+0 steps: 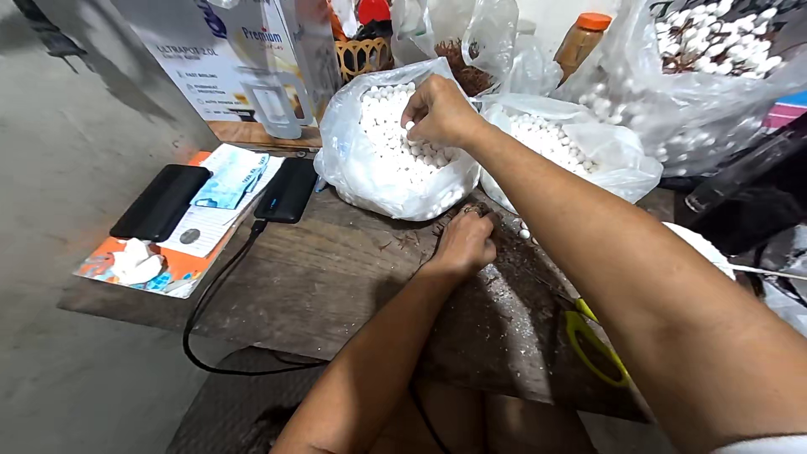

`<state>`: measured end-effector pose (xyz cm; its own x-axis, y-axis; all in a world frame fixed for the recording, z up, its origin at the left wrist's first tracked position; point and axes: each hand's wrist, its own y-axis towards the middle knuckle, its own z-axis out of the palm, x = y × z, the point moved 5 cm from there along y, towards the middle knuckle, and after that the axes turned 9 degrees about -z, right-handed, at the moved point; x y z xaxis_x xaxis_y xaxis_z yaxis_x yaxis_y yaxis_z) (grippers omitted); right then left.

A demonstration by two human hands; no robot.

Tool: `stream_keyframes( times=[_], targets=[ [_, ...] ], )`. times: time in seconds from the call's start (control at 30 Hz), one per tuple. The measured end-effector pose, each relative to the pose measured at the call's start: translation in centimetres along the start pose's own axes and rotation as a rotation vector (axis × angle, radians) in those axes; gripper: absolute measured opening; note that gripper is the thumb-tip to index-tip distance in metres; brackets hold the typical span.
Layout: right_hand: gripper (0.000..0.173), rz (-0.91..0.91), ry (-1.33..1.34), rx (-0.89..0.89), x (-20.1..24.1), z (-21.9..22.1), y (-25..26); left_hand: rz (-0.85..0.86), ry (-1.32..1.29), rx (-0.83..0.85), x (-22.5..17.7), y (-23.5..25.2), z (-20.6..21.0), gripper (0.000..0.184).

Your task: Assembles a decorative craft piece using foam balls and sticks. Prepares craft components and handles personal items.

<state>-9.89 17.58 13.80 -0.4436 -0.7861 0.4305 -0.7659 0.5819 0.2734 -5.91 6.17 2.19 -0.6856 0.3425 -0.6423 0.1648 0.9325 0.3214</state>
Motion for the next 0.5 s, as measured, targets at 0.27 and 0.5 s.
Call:
stream_keyframes(
  times=[0.27, 0.5],
  targets=[
    [0.013, 0.066, 0.080, -0.021, -0.9, 0.3, -0.2, -0.009, 0.005, 0.007, 0.3, 0.1, 0.1, 0.018],
    [0.009, 0.108, 0.127, -0.057, -1.3, 0.4, -0.1, -0.037, 0.022, 0.041, 0.0, 0.1, -0.1, 0.020]
  ],
)
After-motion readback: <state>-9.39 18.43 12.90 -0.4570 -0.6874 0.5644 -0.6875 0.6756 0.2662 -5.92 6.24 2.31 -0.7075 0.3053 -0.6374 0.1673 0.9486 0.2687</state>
